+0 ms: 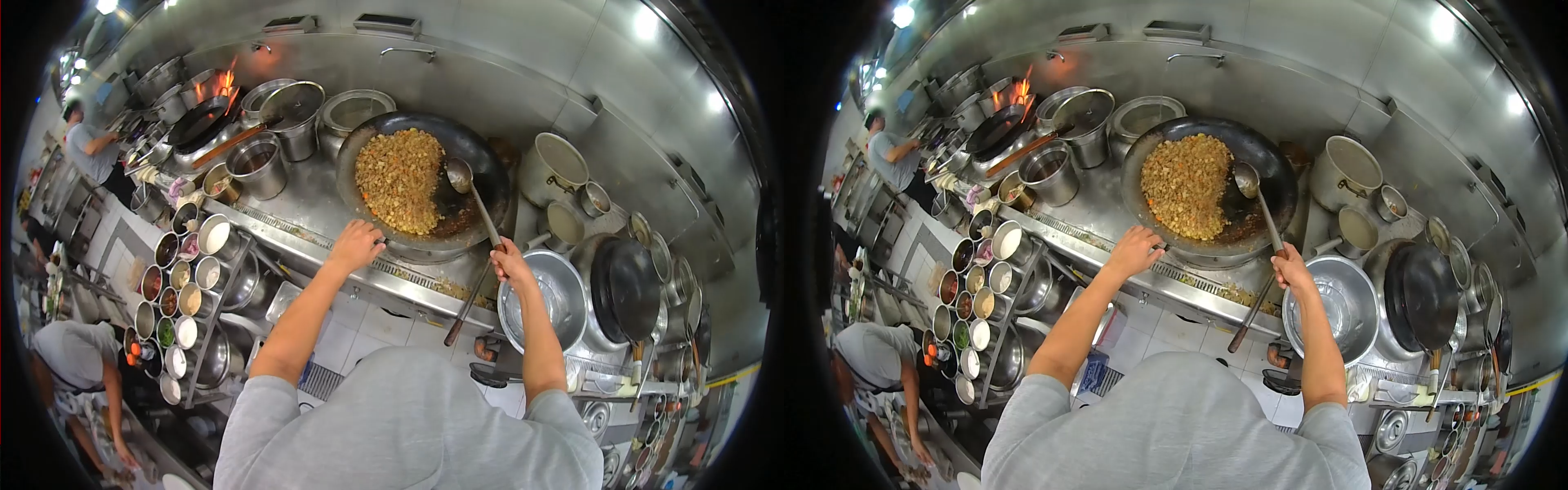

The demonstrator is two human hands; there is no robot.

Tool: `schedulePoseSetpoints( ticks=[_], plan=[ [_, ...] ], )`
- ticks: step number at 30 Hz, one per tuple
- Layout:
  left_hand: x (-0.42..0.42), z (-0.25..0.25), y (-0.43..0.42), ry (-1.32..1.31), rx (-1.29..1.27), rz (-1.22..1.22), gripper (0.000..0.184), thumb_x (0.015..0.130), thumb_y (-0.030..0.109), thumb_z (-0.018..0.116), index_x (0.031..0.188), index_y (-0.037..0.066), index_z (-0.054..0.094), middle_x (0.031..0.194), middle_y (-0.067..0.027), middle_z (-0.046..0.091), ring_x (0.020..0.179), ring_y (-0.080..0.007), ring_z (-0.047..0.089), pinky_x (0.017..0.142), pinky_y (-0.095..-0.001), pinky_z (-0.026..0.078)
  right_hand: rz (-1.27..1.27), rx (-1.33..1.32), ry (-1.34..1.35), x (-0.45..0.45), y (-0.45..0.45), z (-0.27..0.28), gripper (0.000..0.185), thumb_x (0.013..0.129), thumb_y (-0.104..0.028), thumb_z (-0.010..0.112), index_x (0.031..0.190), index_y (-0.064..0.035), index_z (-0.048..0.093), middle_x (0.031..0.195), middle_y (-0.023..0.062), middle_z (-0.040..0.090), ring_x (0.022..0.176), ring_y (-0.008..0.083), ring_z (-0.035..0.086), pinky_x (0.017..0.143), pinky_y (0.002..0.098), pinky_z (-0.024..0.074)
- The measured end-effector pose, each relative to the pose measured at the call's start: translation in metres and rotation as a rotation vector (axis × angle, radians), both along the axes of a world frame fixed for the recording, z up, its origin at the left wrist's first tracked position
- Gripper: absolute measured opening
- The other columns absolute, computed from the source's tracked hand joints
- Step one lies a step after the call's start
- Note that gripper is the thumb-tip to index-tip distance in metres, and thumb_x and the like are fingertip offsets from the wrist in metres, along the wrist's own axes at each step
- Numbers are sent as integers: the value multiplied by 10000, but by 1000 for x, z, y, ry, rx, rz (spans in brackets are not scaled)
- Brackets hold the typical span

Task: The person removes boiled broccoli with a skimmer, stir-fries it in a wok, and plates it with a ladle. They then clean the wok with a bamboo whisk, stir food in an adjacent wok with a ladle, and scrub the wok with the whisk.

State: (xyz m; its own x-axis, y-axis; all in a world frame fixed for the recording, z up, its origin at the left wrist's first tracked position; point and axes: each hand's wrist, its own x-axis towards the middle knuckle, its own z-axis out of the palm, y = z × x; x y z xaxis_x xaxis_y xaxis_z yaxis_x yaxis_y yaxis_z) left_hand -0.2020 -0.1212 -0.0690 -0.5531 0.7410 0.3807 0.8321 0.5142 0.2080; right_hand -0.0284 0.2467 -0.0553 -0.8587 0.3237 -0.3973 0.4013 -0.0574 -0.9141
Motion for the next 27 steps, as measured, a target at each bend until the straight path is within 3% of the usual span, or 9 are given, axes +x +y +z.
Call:
schedulePoseSetpoints(
  ticks=[7,17,18,23,27],
  plan=[
    [4,-10,0,1,46,42,198,839,248,692,946,82,685,965,-98,622,1039,-295,559,985,-437,415,89,-209,-2,15,6,11,670,910,-77,574,1491,-58,242,710,14,468,446,78,398,357,248,301],
    [6,-11,-5,-45,81,59,208,840,239,694,980,85,692,988,-90,625,1052,-288,560,971,-417,428,145,-163,-58,99,-18,65,649,913,-46,554,1493,-41,261,695,17,458,418,82,390,342,256,315],
    [7,-9,-5,-56,82,68,213,840,231,693,986,76,694,1003,-95,629,1052,-292,564,964,-413,435,136,-71,-56,105,-20,67,654,915,-43,552,1498,-40,257,697,19,463,412,88,391,340,259,315],
    [8,-10,-3,-82,111,49,222,845,238,691,994,74,692,1028,-93,628,1076,-289,555,978,-408,426,90,189,25,75,-26,28,696,910,-54,565,1515,-32,222,699,29,487,399,108,409,336,278,308],
    [9,-8,-5,-70,87,63,231,847,233,690,1011,69,692,1057,-93,627,1083,-282,553,975,-411,427,48,150,-10,39,-21,8,718,912,-69,564,1523,-34,189,669,24,466,411,104,401,343,278,306]
  ],
)
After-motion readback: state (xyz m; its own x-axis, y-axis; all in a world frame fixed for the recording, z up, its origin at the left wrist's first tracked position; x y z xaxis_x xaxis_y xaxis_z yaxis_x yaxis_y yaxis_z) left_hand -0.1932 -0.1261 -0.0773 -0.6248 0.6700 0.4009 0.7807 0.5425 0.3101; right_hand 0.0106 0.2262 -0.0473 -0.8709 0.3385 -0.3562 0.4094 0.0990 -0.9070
